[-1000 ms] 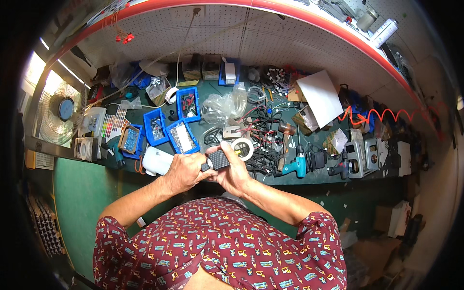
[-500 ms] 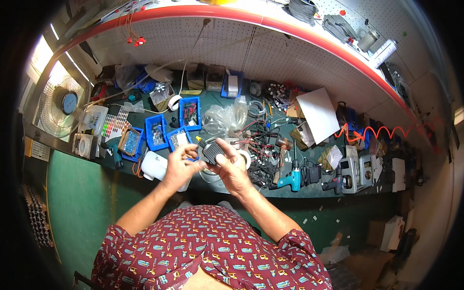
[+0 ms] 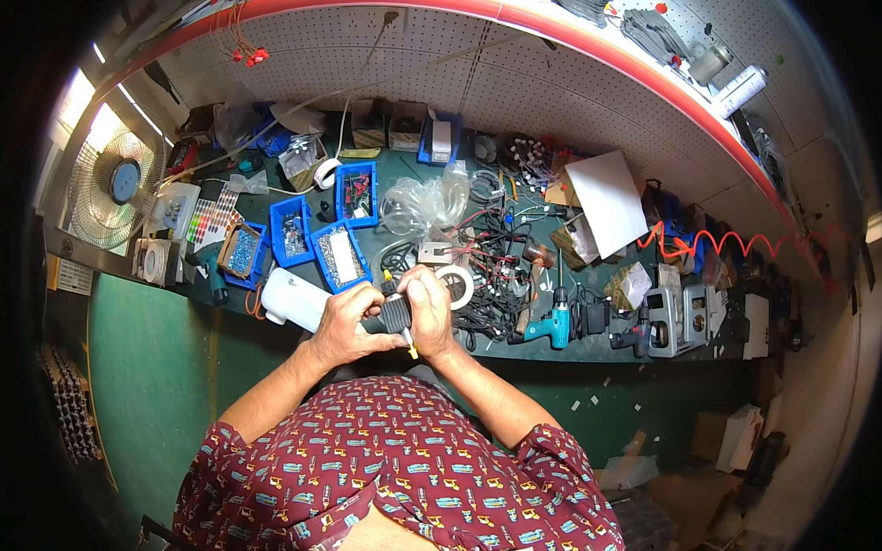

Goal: The person is assembling a white plastic device, likely an electronic component. They use a screwdriver to attach a black component to the white casing, then use scissors to cut a piece of tape and secure the component. The person also handles a roll of tape and a plastic bag containing small parts.

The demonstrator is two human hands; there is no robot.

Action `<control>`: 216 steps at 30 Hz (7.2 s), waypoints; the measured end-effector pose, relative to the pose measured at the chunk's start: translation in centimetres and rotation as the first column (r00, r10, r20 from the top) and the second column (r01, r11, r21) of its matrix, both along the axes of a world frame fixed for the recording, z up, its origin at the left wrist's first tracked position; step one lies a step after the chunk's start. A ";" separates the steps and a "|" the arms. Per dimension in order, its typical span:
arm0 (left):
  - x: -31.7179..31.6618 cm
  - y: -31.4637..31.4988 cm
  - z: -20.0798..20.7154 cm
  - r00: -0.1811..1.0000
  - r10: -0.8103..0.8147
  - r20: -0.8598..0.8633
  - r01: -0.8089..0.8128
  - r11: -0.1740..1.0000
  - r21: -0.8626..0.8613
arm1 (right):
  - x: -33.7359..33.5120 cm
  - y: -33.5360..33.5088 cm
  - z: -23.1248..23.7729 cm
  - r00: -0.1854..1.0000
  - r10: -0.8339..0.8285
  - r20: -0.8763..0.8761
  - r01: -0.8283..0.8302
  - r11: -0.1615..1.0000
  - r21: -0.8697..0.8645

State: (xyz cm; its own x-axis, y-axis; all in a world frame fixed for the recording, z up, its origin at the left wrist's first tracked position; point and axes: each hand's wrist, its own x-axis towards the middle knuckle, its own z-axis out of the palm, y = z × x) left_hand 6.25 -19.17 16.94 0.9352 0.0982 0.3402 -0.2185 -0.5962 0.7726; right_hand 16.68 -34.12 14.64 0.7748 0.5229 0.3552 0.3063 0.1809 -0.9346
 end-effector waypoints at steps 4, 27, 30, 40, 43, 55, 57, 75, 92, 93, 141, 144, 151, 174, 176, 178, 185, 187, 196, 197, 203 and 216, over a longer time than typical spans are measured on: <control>0.2 0.3 -0.4 0.995 -0.056 0.078 0.060 0.997 -0.049 | -0.2 0.0 0.9 0.998 -0.025 0.062 0.023 0.999 0.029; 2.4 -2.7 -1.7 0.993 0.116 0.003 -0.114 0.980 -0.160 | -0.8 -0.3 1.8 0.221 0.303 -0.927 0.472 0.799 0.373; 2.6 -3.3 -0.8 0.998 -0.054 -0.040 0.047 0.984 -0.171 | 0.6 -1.1 -1.1 0.417 0.161 -0.894 0.439 0.826 0.353; 3.5 -2.5 0.8 0.995 -0.074 -0.066 0.091 0.942 0.323 | -0.1 -0.6 -0.2 0.564 0.254 -0.785 0.262 0.847 0.462; 3.6 -2.5 0.8 0.995 -0.068 -0.070 0.085 0.958 0.274 | 0.1 -0.4 0.0 0.576 0.256 -0.777 0.239 0.856 0.459; 4.5 -3.9 -2.1 0.974 -0.140 0.176 0.127 0.988 0.085 | 1.5 -0.8 -1.4 0.669 0.284 -0.687 0.144 0.858 0.494; 4.4 -4.7 -3.1 0.994 -0.076 -0.073 0.056 0.970 -0.236 | 1.7 -1.1 -2.7 0.637 0.290 -0.714 0.161 0.857 0.491; -1.2 -2.2 -27.3 0.743 0.238 -0.625 -0.369 0.925 -0.086 | 9.0 -7.2 -21.1 0.898 -0.398 0.189 0.404 0.569 -0.717; -0.6 -4.5 -21.2 0.905 -0.122 -0.408 0.168 0.983 0.078 | 0.6 -3.1 -18.1 0.050 -0.298 -0.953 0.282 0.920 -0.272; -0.7 -4.4 -20.7 0.907 -0.115 -0.406 0.144 0.989 0.042 | 0.8 -3.2 -17.5 0.125 -0.267 -0.956 0.277 0.934 -0.225; 10.1 25.2 -18.3 0.924 0.333 -0.188 -0.368 0.907 -0.202 | -1.0 10.1 -9.7 0.623 -0.060 -0.780 -0.003 0.997 -0.079; 7.3 23.4 -12.7 0.988 0.103 -0.112 -0.142 0.894 -0.426 | -0.4 10.4 -9.4 0.612 0.009 -0.791 -0.020 1.000 -0.004; 1.2 20.1 -7.2 0.954 -0.169 -0.249 0.051 0.907 -0.418 | -0.2 11.6 -6.7 0.637 0.084 -0.766 -0.077 0.996 0.046; 1.1 21.0 -1.9 0.955 -0.129 -0.268 0.143 0.989 0.034 | 0.0 10.5 -5.0 0.836 0.040 -0.547 -0.200 0.951 -0.237; 0.9 21.0 -2.0 0.952 -0.128 -0.278 0.146 0.988 0.046 | -0.1 10.5 -4.4 0.820 0.035 -0.571 -0.215 0.944 -0.250; 0.8 20.7 -1.5 0.954 -0.128 -0.273 0.146 0.988 0.046 | -0.1 10.4 -4.8 0.827 0.041 -0.561 -0.209 0.948 -0.239; 0.3 20.5 -2.1 0.941 -0.126 -0.314 0.181 0.972 0.151 | -0.3 10.4 -5.1 0.836 0.062 -0.546 -0.219 0.949 -0.228; 0.1 20.4 -2.8 0.929 -0.130 -0.345 0.189 0.971 0.144 | -0.5 10.4 -5.4 0.835 0.028 -0.550 -0.207 0.941 -0.267; 7.1 25.7 -12.0 0.918 0.156 -0.365 -0.122 0.986 0.114 | -1.1 7.2 -9.8 0.765 -0.120 -0.633 -0.125 0.936 -0.329; 8.5 26.6 -13.5 0.918 0.185 -0.351 -0.134 0.977 0.164 | -1.5 6.8 -10.0 0.745 -0.129 -0.654 -0.140 0.929 -0.343; 13.3 29.2 -22.1 0.908 0.336 -0.249 -0.173 0.844 0.509 | -4.6 6.3 -14.3 0.813 -0.178 -0.554 -0.107 0.890 -0.443; 5.4 28.6 -19.6 0.935 0.334 -0.121 -0.248 0.858 0.450 | -6.2 13.8 -17.6 0.865 0.015 -0.501 -0.249 0.880 -0.405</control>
